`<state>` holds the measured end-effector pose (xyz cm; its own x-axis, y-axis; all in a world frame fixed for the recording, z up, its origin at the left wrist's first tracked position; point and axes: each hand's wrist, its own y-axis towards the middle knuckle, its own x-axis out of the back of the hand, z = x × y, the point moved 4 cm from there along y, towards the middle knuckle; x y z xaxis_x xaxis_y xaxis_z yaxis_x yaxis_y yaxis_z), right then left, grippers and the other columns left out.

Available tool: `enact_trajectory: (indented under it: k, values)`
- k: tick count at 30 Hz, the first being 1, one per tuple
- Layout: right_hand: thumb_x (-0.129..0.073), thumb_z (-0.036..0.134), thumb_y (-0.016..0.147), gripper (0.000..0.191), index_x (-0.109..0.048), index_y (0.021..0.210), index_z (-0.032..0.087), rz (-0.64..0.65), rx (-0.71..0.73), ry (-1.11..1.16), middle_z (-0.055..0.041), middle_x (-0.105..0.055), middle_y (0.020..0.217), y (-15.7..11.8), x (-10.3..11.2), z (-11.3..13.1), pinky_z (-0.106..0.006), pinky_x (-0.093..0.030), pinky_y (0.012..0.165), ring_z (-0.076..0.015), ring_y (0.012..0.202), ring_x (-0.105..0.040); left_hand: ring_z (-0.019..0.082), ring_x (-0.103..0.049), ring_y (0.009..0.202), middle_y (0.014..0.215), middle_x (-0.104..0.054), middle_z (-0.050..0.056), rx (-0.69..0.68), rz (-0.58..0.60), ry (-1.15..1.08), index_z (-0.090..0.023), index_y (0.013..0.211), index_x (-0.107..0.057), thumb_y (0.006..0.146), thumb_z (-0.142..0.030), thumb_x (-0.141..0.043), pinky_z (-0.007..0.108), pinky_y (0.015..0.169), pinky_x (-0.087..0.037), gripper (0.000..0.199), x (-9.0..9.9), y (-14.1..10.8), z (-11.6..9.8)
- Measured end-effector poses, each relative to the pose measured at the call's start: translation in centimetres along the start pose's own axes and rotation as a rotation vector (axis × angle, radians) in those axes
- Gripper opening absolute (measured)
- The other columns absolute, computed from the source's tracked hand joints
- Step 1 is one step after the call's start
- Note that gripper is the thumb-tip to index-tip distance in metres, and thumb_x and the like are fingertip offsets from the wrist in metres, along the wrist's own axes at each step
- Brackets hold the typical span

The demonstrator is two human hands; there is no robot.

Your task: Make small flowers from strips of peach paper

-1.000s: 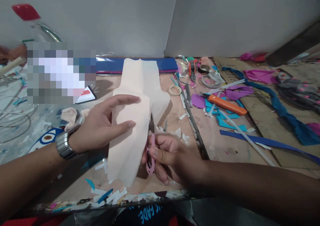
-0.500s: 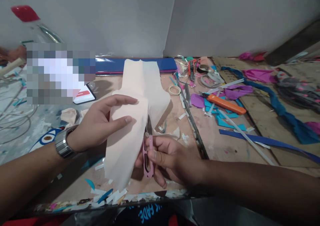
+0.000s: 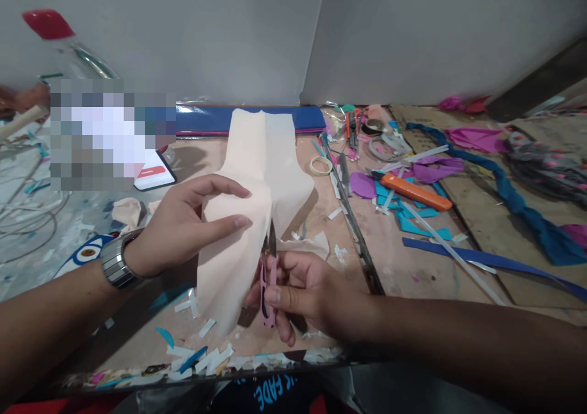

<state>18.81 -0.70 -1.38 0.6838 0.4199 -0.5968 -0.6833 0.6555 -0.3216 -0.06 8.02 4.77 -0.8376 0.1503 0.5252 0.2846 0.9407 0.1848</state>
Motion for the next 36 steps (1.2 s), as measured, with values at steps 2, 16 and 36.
enact_trajectory:
  k: [2,16,36]
  values:
    - [-0.093,0.047,0.078,0.046,-0.064,0.092,0.014,-0.010,-0.015,-0.011,0.0012,-0.071,0.070,-0.1,-0.1,0.1,-0.020,-0.052,0.048,-0.0087,0.049,-0.064,0.024,-0.072,0.096,0.103,-0.079,0.002,0.022,0.020,-0.007,-0.027,0.099,-0.078,0.081,-0.048,-0.085,0.037,0.091,-0.060,0.029,0.0,-0.1,0.1]
    - [-0.092,0.043,0.079,0.044,-0.057,0.089,0.019,-0.146,0.043,-0.098,0.0046,-0.068,0.065,-0.5,-0.2,0.8,-0.016,-0.043,0.042,-0.0069,0.046,-0.058,0.023,-0.072,0.102,0.119,-0.075,0.004,0.154,0.045,-0.272,-0.026,0.105,-0.074,0.081,-0.035,-0.086,0.035,0.081,-0.063,0.028,-0.6,-0.1,0.9]
    - [-0.086,0.053,0.084,0.048,-0.057,0.095,0.016,0.003,-0.014,0.113,0.0004,-0.073,0.068,-0.4,0.4,-1.2,-0.015,-0.053,0.044,-0.0073,0.044,-0.062,0.038,-0.061,0.139,0.154,-0.062,0.011,0.198,0.021,-0.203,-0.023,0.143,-0.068,0.075,-0.040,-0.091,0.052,0.112,-0.057,0.073,-0.5,-0.6,0.9]
